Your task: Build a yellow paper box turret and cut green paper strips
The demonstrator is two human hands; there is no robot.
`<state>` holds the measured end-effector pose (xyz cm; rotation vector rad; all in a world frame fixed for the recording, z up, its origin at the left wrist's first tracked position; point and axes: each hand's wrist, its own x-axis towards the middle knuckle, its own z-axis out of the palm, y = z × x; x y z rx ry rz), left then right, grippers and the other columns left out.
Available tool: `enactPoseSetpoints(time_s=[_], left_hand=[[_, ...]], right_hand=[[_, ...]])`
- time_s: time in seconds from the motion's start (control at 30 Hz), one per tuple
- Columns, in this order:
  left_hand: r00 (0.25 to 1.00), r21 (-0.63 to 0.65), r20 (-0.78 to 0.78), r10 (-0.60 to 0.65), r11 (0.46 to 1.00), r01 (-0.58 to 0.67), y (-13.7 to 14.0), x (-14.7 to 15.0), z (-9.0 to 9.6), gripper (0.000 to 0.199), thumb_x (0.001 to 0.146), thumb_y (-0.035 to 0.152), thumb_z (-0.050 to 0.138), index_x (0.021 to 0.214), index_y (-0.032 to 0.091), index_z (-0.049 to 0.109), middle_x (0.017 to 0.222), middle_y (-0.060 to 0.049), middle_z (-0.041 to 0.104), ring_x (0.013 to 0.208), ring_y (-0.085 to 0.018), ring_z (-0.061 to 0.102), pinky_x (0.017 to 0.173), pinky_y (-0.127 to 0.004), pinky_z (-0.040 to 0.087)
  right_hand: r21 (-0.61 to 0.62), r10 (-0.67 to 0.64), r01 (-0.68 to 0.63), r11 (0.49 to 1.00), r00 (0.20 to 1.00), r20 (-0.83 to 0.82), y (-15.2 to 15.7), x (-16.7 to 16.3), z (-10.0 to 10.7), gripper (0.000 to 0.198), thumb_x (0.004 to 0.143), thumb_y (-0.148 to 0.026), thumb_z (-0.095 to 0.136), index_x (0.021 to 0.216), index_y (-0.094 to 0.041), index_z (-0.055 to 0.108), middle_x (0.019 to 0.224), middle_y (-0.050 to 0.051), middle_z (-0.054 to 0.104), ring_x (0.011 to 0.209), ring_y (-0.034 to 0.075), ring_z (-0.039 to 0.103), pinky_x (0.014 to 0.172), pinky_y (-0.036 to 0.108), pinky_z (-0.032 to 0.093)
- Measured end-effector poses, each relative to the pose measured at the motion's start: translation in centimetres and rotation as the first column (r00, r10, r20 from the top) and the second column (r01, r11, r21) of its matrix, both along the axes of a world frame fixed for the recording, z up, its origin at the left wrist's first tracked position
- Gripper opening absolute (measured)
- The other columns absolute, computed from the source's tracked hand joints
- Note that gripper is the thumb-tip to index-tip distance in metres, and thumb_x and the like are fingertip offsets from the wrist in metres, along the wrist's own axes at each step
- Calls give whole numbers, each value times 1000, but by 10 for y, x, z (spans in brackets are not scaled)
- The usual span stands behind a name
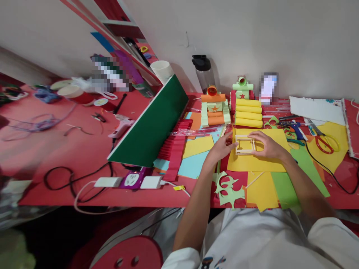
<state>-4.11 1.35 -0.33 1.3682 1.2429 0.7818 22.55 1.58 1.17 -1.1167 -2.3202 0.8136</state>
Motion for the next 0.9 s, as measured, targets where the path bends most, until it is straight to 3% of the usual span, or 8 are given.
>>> enactPoseSetpoints(time_s=[0.47, 0.73, 0.9], left_hand=[[994, -74, 105, 28, 997, -20, -1, 8, 0, 71, 89, 25, 71, 156, 13, 48, 102, -9, 73, 85, -20, 68, 72, -30, 60], [999, 23, 35, 24, 999, -25, -4, 7, 1, 68, 90, 27, 70, 154, 11, 53, 117, -13, 77, 100, -23, 71, 85, -32, 59], [999, 64, -32, 36, 997, -34, -3, 8, -4, 69, 89, 30, 69, 153, 11, 54, 97, -7, 75, 82, -18, 67, 75, -29, 55]], right_hand=[[4, 3, -3, 1000, 999, -38, -1, -1, 0, 67, 83, -34, 78, 147, -33, 58, 147, 9, 56, 138, 32, 56, 119, 54, 47], [1, 4, -3, 1000, 999, -47, 0, 0, -4, 67, 84, -35, 79, 148, -32, 57, 148, 10, 56, 139, 31, 56, 119, 53, 47], [-10, -8, 8, 1000, 998, -54, 0, 2, -8, 68, 85, -38, 80, 148, -34, 57, 150, 9, 56, 139, 31, 56, 119, 54, 47]])
